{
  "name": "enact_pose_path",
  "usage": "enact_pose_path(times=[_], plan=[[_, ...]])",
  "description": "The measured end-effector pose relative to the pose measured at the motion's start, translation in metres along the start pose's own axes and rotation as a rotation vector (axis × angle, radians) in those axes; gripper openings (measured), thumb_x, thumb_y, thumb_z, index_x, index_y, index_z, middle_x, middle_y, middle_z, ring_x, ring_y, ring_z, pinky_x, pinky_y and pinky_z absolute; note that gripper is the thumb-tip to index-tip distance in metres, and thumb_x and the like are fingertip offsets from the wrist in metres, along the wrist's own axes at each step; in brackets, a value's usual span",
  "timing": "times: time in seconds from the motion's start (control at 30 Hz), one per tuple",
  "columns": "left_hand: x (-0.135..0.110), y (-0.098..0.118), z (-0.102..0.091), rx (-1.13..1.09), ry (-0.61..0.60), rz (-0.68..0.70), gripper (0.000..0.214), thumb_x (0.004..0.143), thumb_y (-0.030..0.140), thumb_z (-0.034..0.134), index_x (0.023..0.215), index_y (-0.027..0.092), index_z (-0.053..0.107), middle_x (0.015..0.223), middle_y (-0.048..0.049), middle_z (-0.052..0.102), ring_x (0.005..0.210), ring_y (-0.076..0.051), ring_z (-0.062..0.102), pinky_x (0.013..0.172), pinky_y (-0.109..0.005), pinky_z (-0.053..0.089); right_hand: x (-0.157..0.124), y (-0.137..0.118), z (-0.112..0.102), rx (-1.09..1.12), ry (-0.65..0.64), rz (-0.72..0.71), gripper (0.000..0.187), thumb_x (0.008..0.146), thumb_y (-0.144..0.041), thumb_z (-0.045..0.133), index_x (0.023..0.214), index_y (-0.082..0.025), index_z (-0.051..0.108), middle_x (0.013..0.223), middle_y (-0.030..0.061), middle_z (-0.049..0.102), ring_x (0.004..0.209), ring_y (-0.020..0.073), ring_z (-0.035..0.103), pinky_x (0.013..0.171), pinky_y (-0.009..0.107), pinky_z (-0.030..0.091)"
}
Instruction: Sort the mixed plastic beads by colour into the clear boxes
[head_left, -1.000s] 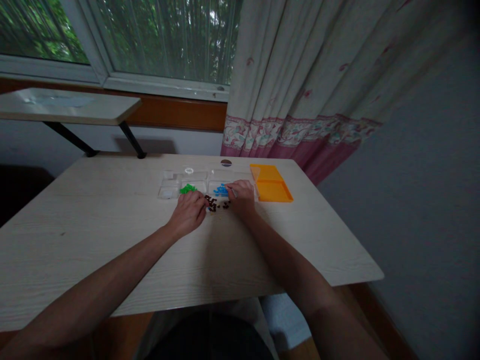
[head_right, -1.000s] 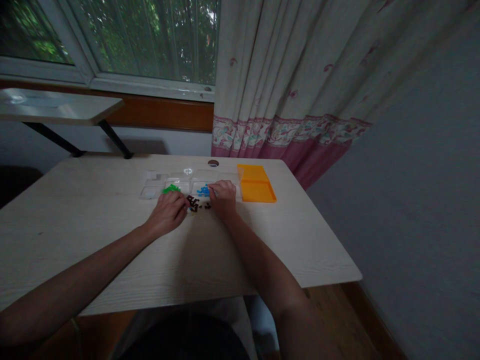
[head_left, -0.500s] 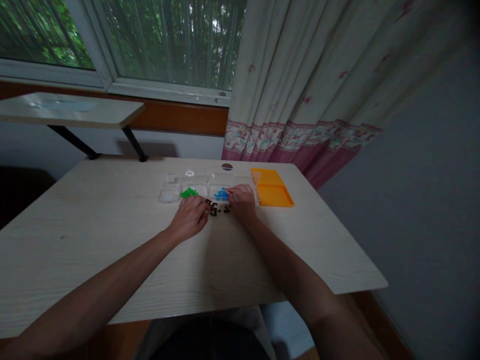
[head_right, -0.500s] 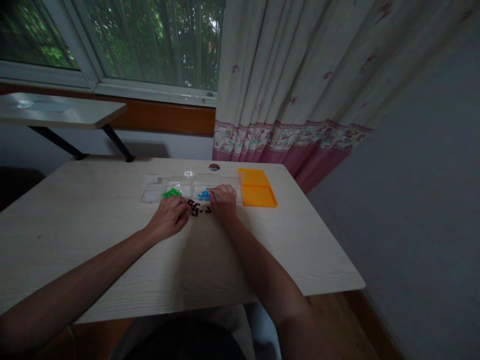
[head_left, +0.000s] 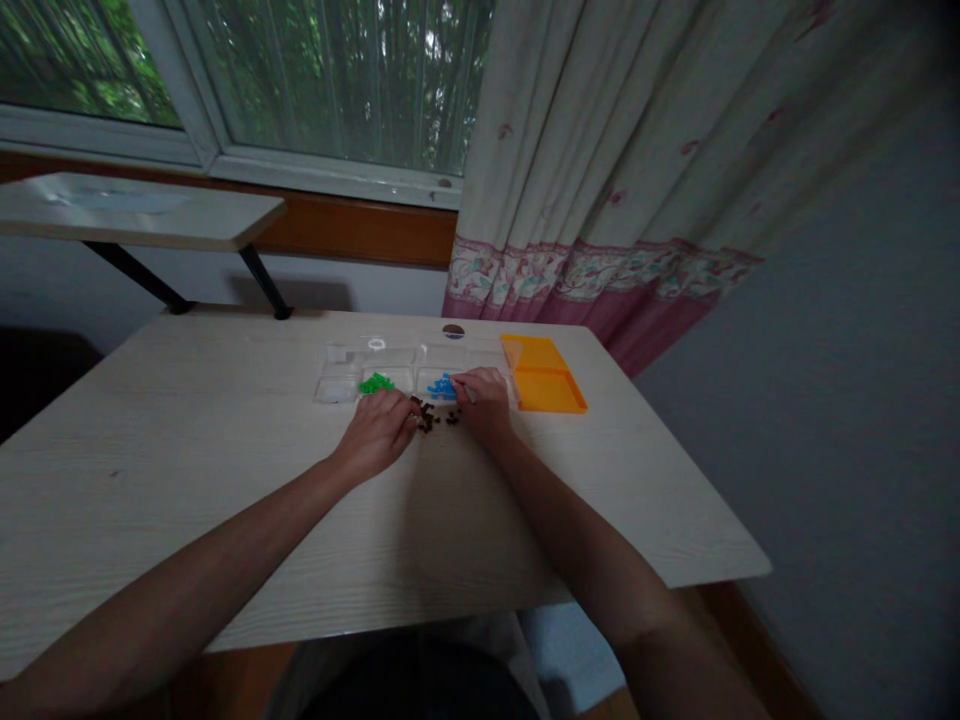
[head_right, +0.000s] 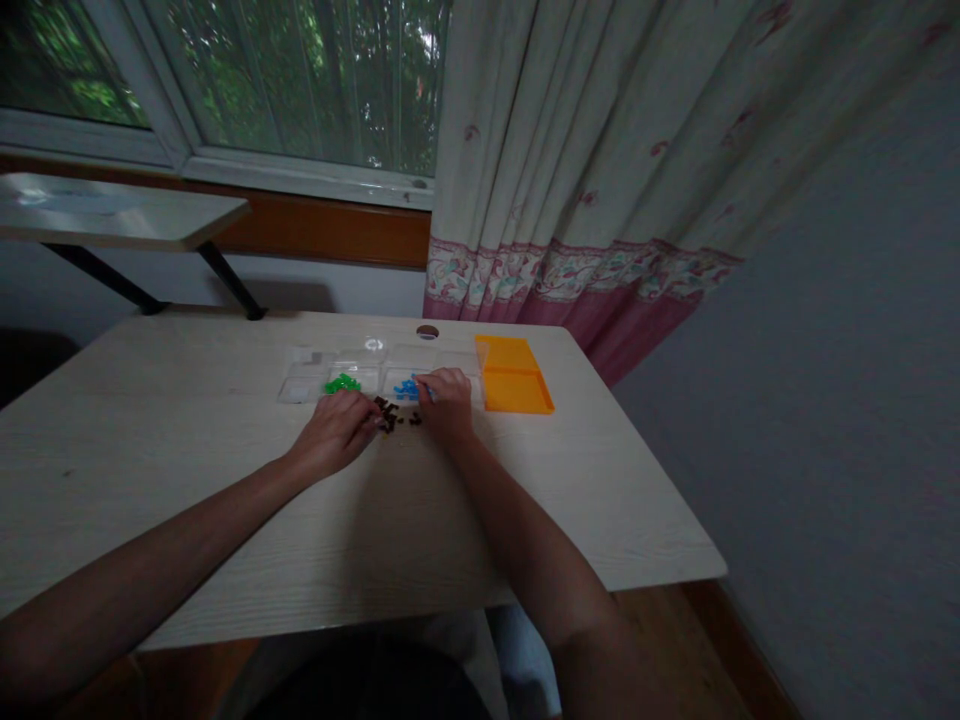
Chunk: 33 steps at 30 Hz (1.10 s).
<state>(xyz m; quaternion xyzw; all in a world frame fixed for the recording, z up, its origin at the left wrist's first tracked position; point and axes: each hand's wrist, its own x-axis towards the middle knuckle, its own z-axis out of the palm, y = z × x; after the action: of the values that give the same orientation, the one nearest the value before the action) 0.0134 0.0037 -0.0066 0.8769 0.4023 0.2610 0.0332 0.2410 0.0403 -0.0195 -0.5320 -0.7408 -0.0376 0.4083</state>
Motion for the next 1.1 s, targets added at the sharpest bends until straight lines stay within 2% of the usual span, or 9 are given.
enact_pose_path(times=[0.17, 0.4, 0.67, 1.1], plan=[[-0.0013, 0.0014, -0.0016, 0.024, -0.017, -0.009, 0.017, 0.089, 0.031, 0.059, 0.102, 0.021, 0.062, 0.103, -0.0078, 0.058, 0.101, -0.027, 0.051, 0.085, -0.044, 0.038, 0.0000, -0.0002, -0.0011, -0.009, -0.013, 0.006, 0.016, 0.094, -0.029, 0.059, 0.095, -0.024, 0.074, 0.093, 0.0040, 0.072, 0.095, 0.0206, 0.057, 0.089, 0.037, 0.039], [-0.0007, -0.0018, -0.0012, 0.048, 0.005, -0.009, 0.015, 0.095, 0.027, 0.050, 0.098, 0.020, 0.062, 0.100, -0.0085, 0.058, 0.097, -0.026, 0.050, 0.082, -0.042, 0.038, 0.0008, 0.0000, -0.0002, 0.006, -0.019, 0.005, 0.016, 0.094, -0.029, 0.059, 0.096, -0.023, 0.074, 0.094, 0.0043, 0.072, 0.095, 0.0198, 0.057, 0.090, 0.036, 0.039], [0.0025, -0.0041, 0.0002, 0.051, 0.051, -0.058, 0.026, 0.101, 0.032, 0.039, 0.095, 0.018, 0.060, 0.092, -0.0083, 0.058, 0.091, -0.024, 0.050, 0.081, -0.039, 0.039, 0.0021, 0.0011, -0.0001, 0.013, -0.022, -0.013, 0.017, 0.094, -0.029, 0.059, 0.096, -0.023, 0.074, 0.093, 0.0041, 0.072, 0.095, 0.0200, 0.057, 0.089, 0.036, 0.039], [0.0034, -0.0061, 0.0007, 0.055, 0.071, -0.058, 0.028, 0.101, 0.030, 0.037, 0.089, 0.018, 0.060, 0.092, -0.0093, 0.058, 0.091, -0.024, 0.051, 0.079, -0.040, 0.040, 0.0031, 0.0039, 0.0019, 0.017, -0.020, -0.014, 0.017, 0.094, -0.030, 0.059, 0.095, -0.024, 0.075, 0.093, 0.0044, 0.073, 0.094, 0.0207, 0.058, 0.088, 0.037, 0.041]])
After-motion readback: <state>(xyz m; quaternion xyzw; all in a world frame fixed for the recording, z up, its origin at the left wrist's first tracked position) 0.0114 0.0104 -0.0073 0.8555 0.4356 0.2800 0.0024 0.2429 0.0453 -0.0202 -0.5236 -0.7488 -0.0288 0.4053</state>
